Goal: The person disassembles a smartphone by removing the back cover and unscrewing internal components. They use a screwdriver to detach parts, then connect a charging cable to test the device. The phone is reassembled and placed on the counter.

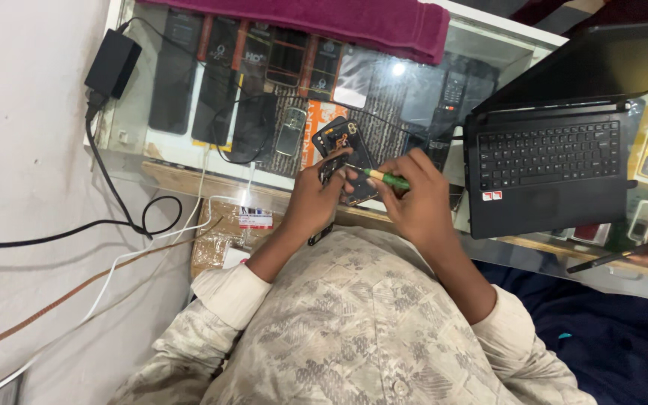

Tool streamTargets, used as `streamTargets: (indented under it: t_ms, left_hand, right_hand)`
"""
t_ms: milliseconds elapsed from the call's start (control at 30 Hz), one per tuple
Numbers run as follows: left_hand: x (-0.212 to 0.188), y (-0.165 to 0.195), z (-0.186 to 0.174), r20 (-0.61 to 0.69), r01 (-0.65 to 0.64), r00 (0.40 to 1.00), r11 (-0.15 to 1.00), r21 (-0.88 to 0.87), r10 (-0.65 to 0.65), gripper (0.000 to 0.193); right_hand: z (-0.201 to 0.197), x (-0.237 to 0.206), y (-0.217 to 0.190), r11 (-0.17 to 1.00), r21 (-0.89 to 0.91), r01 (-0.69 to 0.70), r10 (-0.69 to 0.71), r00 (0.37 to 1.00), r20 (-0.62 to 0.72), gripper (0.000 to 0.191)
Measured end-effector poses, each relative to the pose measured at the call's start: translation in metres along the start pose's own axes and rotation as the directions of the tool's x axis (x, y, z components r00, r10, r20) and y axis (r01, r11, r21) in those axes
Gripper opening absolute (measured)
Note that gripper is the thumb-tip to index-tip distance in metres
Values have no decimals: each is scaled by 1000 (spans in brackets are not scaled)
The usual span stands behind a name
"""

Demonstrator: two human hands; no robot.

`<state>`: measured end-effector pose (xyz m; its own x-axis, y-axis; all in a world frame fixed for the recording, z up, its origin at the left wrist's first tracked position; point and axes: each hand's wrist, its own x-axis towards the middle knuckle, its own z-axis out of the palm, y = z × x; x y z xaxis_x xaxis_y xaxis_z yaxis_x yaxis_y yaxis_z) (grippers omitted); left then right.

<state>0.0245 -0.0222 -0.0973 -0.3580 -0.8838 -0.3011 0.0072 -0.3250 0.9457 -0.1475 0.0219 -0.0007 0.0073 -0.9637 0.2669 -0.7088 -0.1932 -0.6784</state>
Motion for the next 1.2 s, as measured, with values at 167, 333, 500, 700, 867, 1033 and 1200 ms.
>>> streamTargets:
  t_ms: [167,333,500,700,867,1033,1200]
  left_hand:
    - [2,-11,-1,15,87,996,993,-80,-86,37]
    - [4,-18,-4,49,68,997,994,-90,-64,36]
    - [6,-17,-3,56,113,992,993,-33,-111,39]
    - [6,-16,-1,53,124,991,991,-54,-121,39]
    - [9,-15,0,54,122,991,992,-19,-121,38]
    - [9,-17,2,46,145,989,989,-24,-144,37]
    - [9,-19,2,48,139,989,990,-22,-138,37]
  right_hand:
    - [6,-6,6,978,60,-199,194,978,79,12]
    - [5,-8,15,975,110,-195,188,980,64,12]
    - [10,-14,25,970,157,-187,189,982,2,30]
    - [18,-21,36,960,154,-235,237,971,4,36]
    - [20,-23,40,926,229,-301,300,953,41,30]
    - [19,-24,43,885,188,-425,417,905,84,32]
    - [22,-24,48,958,195,-211,220,975,-25,48]
